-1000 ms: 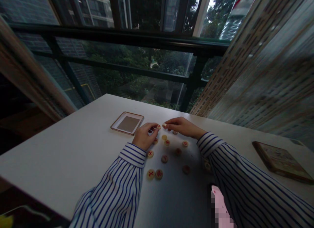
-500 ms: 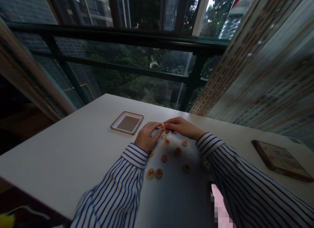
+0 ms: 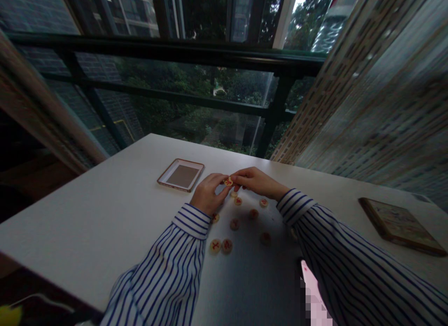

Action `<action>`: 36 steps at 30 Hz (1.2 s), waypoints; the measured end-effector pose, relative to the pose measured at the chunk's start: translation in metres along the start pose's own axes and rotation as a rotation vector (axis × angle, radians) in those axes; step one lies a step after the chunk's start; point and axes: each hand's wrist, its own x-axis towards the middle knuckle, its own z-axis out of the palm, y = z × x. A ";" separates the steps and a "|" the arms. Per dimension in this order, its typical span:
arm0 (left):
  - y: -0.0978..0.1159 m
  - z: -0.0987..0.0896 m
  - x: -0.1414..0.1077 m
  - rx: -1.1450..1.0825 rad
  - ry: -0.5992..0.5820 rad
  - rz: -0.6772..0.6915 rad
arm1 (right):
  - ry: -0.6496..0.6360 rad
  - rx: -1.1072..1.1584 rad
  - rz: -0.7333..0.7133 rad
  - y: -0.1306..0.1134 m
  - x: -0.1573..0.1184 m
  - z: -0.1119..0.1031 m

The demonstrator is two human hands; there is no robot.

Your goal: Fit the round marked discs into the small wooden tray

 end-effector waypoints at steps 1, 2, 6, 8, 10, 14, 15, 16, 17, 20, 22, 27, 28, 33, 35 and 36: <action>-0.001 -0.001 0.000 0.007 -0.009 -0.004 | 0.001 -0.004 -0.008 0.000 0.001 0.001; -0.002 -0.002 0.000 0.020 -0.022 -0.011 | 0.004 -0.009 -0.014 0.000 0.001 0.001; -0.014 -0.004 -0.002 0.129 -0.089 -0.090 | 0.049 -0.050 0.015 0.006 0.003 0.000; -0.021 -0.004 -0.003 0.194 -0.137 -0.139 | 0.068 -0.082 0.033 0.012 0.003 -0.001; -0.025 -0.005 -0.004 0.263 -0.192 -0.177 | 0.081 -0.124 0.036 0.017 0.002 -0.002; -0.028 -0.004 -0.005 0.364 -0.298 -0.220 | 0.115 -0.305 0.011 0.023 0.000 -0.001; -0.028 -0.004 -0.006 0.380 -0.320 -0.225 | 0.121 -0.369 0.005 0.023 0.000 -0.001; -0.028 -0.004 -0.006 0.395 -0.341 -0.229 | 0.119 -0.434 0.000 0.022 -0.001 0.000; -0.028 -0.004 -0.006 0.409 -0.362 -0.231 | 0.112 -0.496 -0.003 0.021 -0.001 0.001; -0.027 -0.005 -0.006 0.437 -0.424 -0.239 | 0.067 -0.648 0.020 0.018 -0.001 0.004; -0.027 -0.006 -0.006 0.445 -0.450 -0.249 | 0.033 -0.713 0.049 0.017 -0.001 0.006; -0.028 -0.005 -0.006 0.450 -0.455 -0.249 | -0.022 -0.790 0.077 0.017 0.002 0.010; -0.029 -0.005 -0.007 0.451 -0.454 -0.243 | -0.026 -0.796 0.081 0.017 0.003 0.011; -0.029 -0.006 -0.006 0.437 -0.460 -0.252 | -0.048 -0.841 0.132 0.016 0.007 0.016; -0.027 -0.007 -0.005 0.431 -0.475 -0.264 | -0.047 -0.857 0.155 0.015 0.008 0.017; -0.026 -0.007 -0.005 0.431 -0.484 -0.269 | -0.049 -0.862 0.166 0.015 0.009 0.018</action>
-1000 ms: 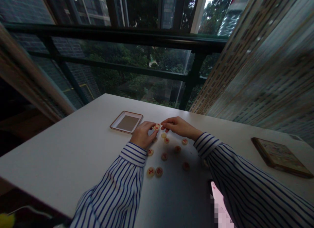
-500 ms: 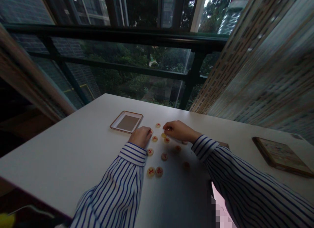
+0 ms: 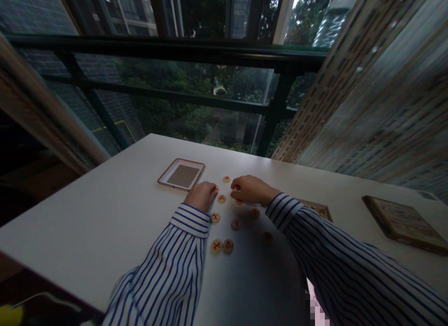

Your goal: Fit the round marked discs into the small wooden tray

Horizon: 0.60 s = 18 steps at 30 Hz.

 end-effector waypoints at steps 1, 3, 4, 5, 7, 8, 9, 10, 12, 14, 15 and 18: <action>0.000 -0.001 0.000 0.003 -0.007 0.000 | -0.007 -0.004 0.006 -0.001 0.001 0.000; 0.001 -0.001 0.000 0.013 -0.016 0.003 | -0.015 -0.008 0.011 -0.002 0.001 0.000; 0.001 -0.001 0.000 0.019 -0.019 0.004 | -0.017 -0.009 0.010 -0.003 0.002 0.000; 0.001 -0.001 0.000 0.023 -0.020 0.004 | -0.016 -0.008 0.010 -0.004 0.002 0.001; 0.000 -0.001 0.000 0.023 -0.025 0.000 | -0.008 -0.004 0.010 -0.005 0.002 0.001; 0.000 -0.001 0.000 0.019 -0.027 -0.003 | -0.004 0.000 0.013 -0.005 0.002 0.000; 0.000 -0.001 0.000 0.016 -0.031 -0.005 | 0.002 0.004 0.016 -0.005 0.003 0.000; 0.000 -0.001 0.000 0.014 -0.037 -0.005 | 0.007 0.006 0.019 -0.005 0.003 -0.001; 0.000 -0.003 0.000 0.012 -0.048 -0.005 | 0.027 0.039 0.019 -0.002 0.003 -0.002; 0.002 -0.004 0.000 0.011 -0.054 -0.007 | 0.064 0.150 0.013 0.002 0.004 -0.005; 0.002 -0.005 0.000 0.011 -0.053 -0.006 | 0.080 0.240 0.009 0.004 0.004 -0.006; 0.004 -0.006 -0.001 0.010 -0.020 -0.003 | 0.060 0.560 0.025 0.011 0.003 -0.010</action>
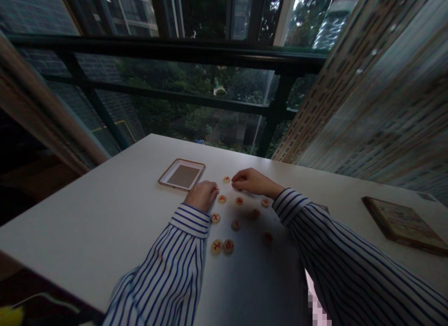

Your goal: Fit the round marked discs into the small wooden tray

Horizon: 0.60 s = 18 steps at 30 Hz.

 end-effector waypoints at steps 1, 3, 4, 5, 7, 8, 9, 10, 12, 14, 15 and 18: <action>0.000 0.000 0.000 -0.003 0.023 0.001 | -0.019 0.100 0.022 0.000 -0.001 -0.002; 0.000 0.002 0.000 -0.018 0.078 0.006 | -0.037 0.259 0.064 -0.002 -0.003 -0.005; -0.001 0.003 0.000 -0.027 0.107 0.012 | -0.036 0.317 0.083 -0.004 -0.005 -0.007; -0.001 0.004 0.000 -0.034 0.134 0.020 | -0.037 0.363 0.099 -0.005 -0.006 -0.007; -0.001 0.005 0.001 -0.045 0.183 0.043 | -0.035 0.440 0.125 -0.008 -0.008 -0.008; -0.001 0.005 0.001 -0.051 0.206 0.057 | -0.037 0.476 0.132 -0.009 -0.009 -0.008; -0.001 0.005 0.001 -0.058 0.226 0.070 | -0.038 0.511 0.136 -0.009 -0.009 -0.008; -0.001 0.005 0.001 -0.069 0.246 0.084 | -0.040 0.544 0.138 -0.009 -0.009 -0.008; 0.000 0.005 0.001 -0.099 0.288 0.109 | -0.048 0.598 0.138 -0.008 -0.009 -0.007; 0.002 0.004 0.000 -0.132 0.332 0.128 | -0.050 0.629 0.136 -0.007 -0.008 -0.006; 0.002 0.004 0.000 -0.144 0.351 0.138 | -0.050 0.640 0.135 -0.007 -0.008 -0.006; 0.004 0.002 0.000 -0.160 0.381 0.152 | -0.051 0.653 0.137 -0.006 -0.007 -0.006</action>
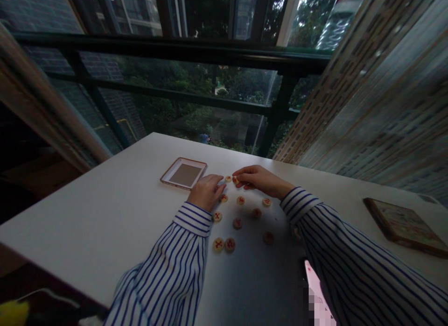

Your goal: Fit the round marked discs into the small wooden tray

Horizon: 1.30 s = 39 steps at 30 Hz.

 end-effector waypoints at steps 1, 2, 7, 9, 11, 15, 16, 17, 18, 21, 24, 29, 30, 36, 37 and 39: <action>0.000 0.000 0.000 0.001 0.002 -0.002 | 0.000 0.003 0.006 0.000 0.000 0.000; 0.001 -0.001 0.000 0.003 0.003 -0.008 | 0.001 0.009 0.012 0.000 0.000 0.000; 0.000 -0.002 0.001 0.014 0.000 -0.020 | -0.021 0.067 0.012 -0.001 -0.002 0.000; 0.000 -0.002 0.000 0.010 0.004 -0.018 | -0.043 0.085 0.010 -0.001 -0.003 0.000; -0.001 -0.001 0.000 0.003 0.014 -0.019 | -0.054 0.093 0.005 -0.001 -0.004 0.000; 0.000 -0.001 0.000 -0.037 0.052 -0.010 | -0.051 0.106 -0.017 0.000 -0.005 -0.001; 0.001 -0.001 0.000 -0.056 0.062 -0.006 | -0.048 0.112 -0.023 0.000 -0.006 -0.001; 0.003 -0.001 0.000 -0.078 0.068 -0.002 | -0.048 0.117 -0.030 0.001 -0.006 -0.001; 0.006 -0.001 0.000 -0.103 0.070 0.002 | -0.049 0.122 -0.039 0.001 -0.006 -0.001; 0.014 -0.001 0.000 -0.180 0.068 -0.002 | -0.060 0.130 -0.090 0.004 -0.007 -0.001; 0.021 0.000 0.000 -0.228 0.084 -0.037 | -0.067 0.134 -0.147 0.007 -0.008 0.001; 0.024 0.002 -0.001 -0.300 0.113 -0.081 | -0.046 0.136 -0.173 0.010 -0.009 0.005; 0.024 0.001 -0.001 -0.312 0.115 -0.084 | -0.039 0.127 -0.176 0.010 -0.009 0.005; 0.024 0.000 -0.001 -0.345 0.107 -0.056 | -0.047 0.106 -0.237 0.011 -0.010 0.002; 0.024 0.000 -0.001 -0.348 0.106 -0.044 | -0.049 0.104 -0.245 0.011 -0.011 0.002; 0.024 -0.001 -0.001 -0.355 0.102 -0.017 | -0.050 0.073 -0.257 0.009 -0.012 0.002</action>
